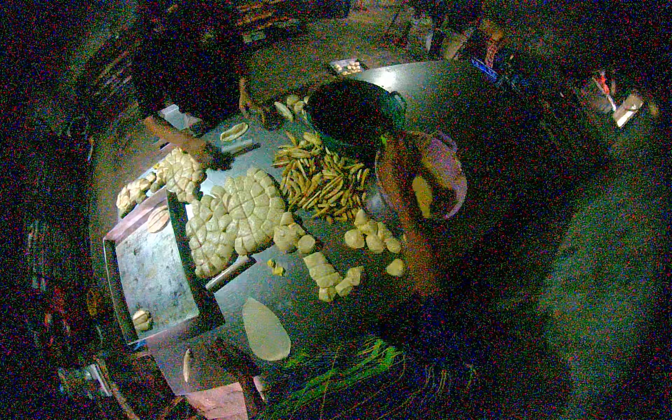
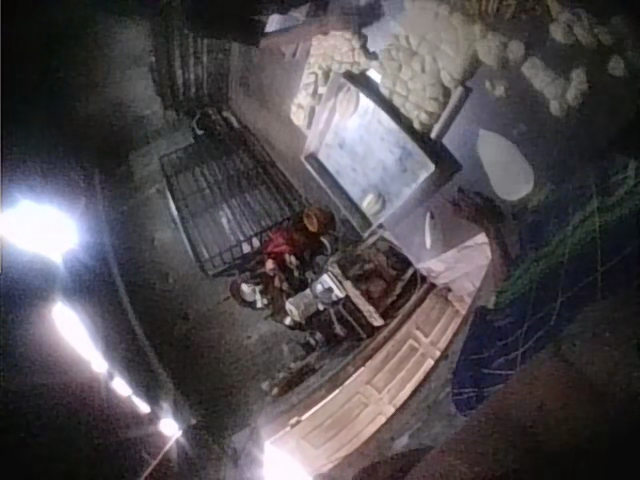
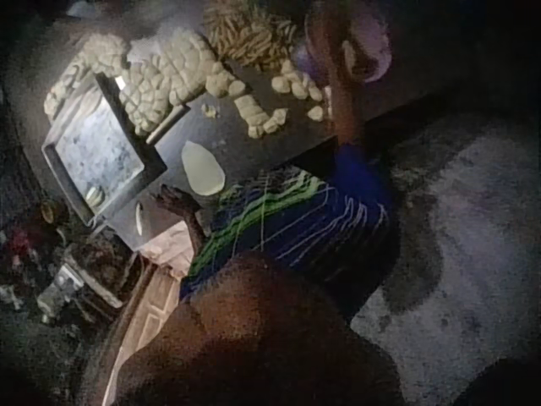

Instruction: The person flattens pieces of dough by hand on a metal table, applies a dark filling to each piece using a brush, and rolls the dough into small cylinders. The person then places the rolled dough pieces onto a large metal tray.

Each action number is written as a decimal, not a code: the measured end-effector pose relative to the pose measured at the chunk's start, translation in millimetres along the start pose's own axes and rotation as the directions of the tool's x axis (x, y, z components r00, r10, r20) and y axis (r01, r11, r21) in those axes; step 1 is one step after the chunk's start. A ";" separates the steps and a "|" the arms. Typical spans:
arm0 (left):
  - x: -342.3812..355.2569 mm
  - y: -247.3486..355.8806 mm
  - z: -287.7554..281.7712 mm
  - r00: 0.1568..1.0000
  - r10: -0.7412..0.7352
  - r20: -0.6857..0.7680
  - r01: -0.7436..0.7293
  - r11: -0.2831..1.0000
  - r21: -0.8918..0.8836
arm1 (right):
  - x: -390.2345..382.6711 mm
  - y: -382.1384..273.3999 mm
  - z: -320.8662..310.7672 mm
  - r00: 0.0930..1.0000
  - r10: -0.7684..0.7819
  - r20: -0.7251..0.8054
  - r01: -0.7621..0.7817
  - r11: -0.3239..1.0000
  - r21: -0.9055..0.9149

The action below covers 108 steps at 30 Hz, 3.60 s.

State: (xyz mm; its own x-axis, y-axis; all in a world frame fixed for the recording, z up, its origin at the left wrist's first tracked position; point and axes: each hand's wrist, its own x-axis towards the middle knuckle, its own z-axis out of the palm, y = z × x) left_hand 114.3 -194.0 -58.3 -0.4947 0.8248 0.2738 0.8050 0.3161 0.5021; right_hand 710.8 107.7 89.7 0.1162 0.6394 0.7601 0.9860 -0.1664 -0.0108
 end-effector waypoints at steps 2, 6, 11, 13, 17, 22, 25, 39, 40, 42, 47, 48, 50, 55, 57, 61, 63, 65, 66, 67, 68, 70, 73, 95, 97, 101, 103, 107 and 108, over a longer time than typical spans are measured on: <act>0.3 -4.3 8.7 1.000 0.009 0.011 -0.009 1.000 -0.020 | 15.1 61.4 44.2 0.989 0.077 0.127 -0.086 0.994 0.062; -2.1 -11.3 -3.7 1.000 -0.013 -0.028 0.013 1.000 0.002 | 88.3 75.3 79.6 0.860 0.018 0.511 0.034 0.995 -0.092; -0.8 7.3 2.0 1.000 -0.008 -0.016 0.007 0.998 -0.057 | 164.4 140.8 133.2 0.656 0.037 0.754 0.220 0.946 -0.239; -0.4 4.1 3.2 0.999 -0.039 -0.026 0.037 0.996 -0.079 | 158.2 141.4 149.2 0.667 0.040 0.744 0.134 0.976 -0.172; -4.4 1.2 1.6 0.997 -0.047 -0.058 0.039 0.991 -0.125 | 137.0 118.8 173.0 0.452 0.046 0.891 -0.200 0.978 0.051; -4.0 5.5 7.7 0.995 -0.013 -0.103 -0.017 0.960 -0.280 | 94.7 79.9 165.7 0.406 0.021 0.914 -0.620 0.741 0.259; -16.4 -90.2 47.0 0.995 -0.011 -0.097 -0.010 0.975 -0.221 | 86.5 21.7 134.8 0.462 0.124 0.878 -0.734 0.608 0.301; -3.5 -17.1 16.5 0.987 0.160 -0.026 -0.160 0.987 -0.027 | 53.6 -38.0 -28.6 0.659 0.248 0.711 -0.728 -0.028 0.685; -10.5 -24.9 19.1 0.976 0.201 -0.080 -0.205 0.977 -0.057 | 51.3 -50.6 -53.4 0.672 0.215 0.709 -0.731 0.036 0.682; -6.2 -2.6 8.5 0.987 -0.104 -0.121 0.028 0.863 -0.505 | 34.9 -82.3 -95.0 0.706 0.128 0.697 -0.708 0.080 0.702; -28.7 -70.4 11.5 0.995 0.091 -0.032 -0.091 0.996 -0.017 | -86.6 -126.0 -169.5 0.576 -0.031 0.817 -0.817 -0.058 0.574; -36.1 -95.3 10.2 0.903 0.429 0.015 -0.428 0.896 0.122 | -108.1 -135.3 -192.8 0.580 -0.082 0.810 -0.805 0.094 0.586; -11.3 -30.2 -8.0 0.991 0.126 -0.048 -0.132 0.978 -0.161 | -161.1 -152.3 -222.1 0.473 -0.126 0.872 -0.859 0.153 0.488; -2.4 -9.7 -30.7 0.997 0.051 -0.066 -0.067 0.960 -0.270 | -275.6 -194.9 -251.4 0.494 -0.374 0.785 -0.633 0.463 0.620; 26.3 24.4 -26.7 0.997 0.036 -0.063 -0.053 0.953 -0.299 | -281.4 -207.1 -231.0 0.434 -0.367 0.823 -0.665 0.486 0.567; 21.7 41.0 -20.8 0.998 0.011 -0.058 -0.028 0.952 -0.305 | -293.2 -206.1 -226.0 0.388 -0.332 0.860 -0.710 0.488 0.508; 22.5 36.5 -15.6 0.998 0.008 -0.055 -0.024 0.955 -0.296 | -291.1 -205.8 -223.3 0.445 -0.344 0.827 -0.661 0.497 0.562; 25.5 37.3 -11.7 0.998 0.049 -0.039 -0.058 0.953 -0.296 | -291.7 -195.7 -214.8 0.537 -0.394 0.746 -0.516 0.546 0.660; 26.2 40.1 -8.0 0.998 0.045 -0.039 -0.055 0.953 -0.299 | -296.4 -189.3 -206.5 0.581 -0.455 0.675 -0.390 0.572 0.721; 25.9 39.8 -11.0 0.998 0.038 -0.041 -0.049 0.957 -0.287 | -299.3 -189.1 -203.3 0.605 -0.525 0.599 -0.265 0.576 0.773; 24.0 39.7 -12.0 0.999 0.030 -0.043 -0.041 0.961 -0.274 | -301.0 -186.5 -201.7 0.643 -0.554 0.529 -0.159 0.579 0.799; 24.9 37.7 -1.4 0.997 0.043 -0.064 -0.060 0.953 -0.296 | -305.3 -185.6 -201.9 0.688 -0.621 0.376 0.053 0.559 0.827; 28.5 44.7 -1.0 0.996 0.056 -0.072 -0.076 0.950 -0.303 | -315.0 -178.5 -204.9 0.692 -0.657 0.299 0.200 0.573 0.795; 28.3 20.2 9.8 0.999 0.045 -0.022 -0.050 0.945 -0.324 | -193.7 -116.6 -244.6 0.676 -0.626 0.390 0.330 0.729 0.599; 27.1 19.5 5.4 0.998 0.055 -0.029 -0.061 0.950 -0.305 | -168.8 -112.3 -244.8 0.723 -0.456 0.519 0.086 0.805 0.587; 27.8 20.8 -4.5 0.997 0.056 -0.060 -0.071 0.957 -0.280 | -124.8 -100.5 -242.1 0.504 -0.126 0.855 -0.653 0.592 0.472; 27.9 18.7 -6.9 0.998 0.029 -0.055 -0.043 0.964 -0.262 | -126.0 -96.1 -234.6 0.458 -0.143 0.877 -0.738 0.489 0.465; 30.6 24.0 -7.9 0.998 -0.011 -0.055 -0.006 0.957 -0.291 | -128.3 -117.7 -225.3 0.316 -0.130 0.940 -0.928 0.163 0.334; 31.3 -2.3 7.5 0.990 0.113 -0.084 -0.130 0.964 -0.233 | -118.7 -123.6 -221.0 0.291 -0.132 0.948 -0.949 0.085 0.303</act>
State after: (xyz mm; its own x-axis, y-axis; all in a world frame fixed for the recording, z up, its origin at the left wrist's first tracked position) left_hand 99.5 -165.4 -57.1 -0.4260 0.8133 0.3964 0.7638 0.0884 0.6393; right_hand 548.7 -113.6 144.4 0.0171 0.9194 -0.3929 0.0095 -0.3931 -0.9195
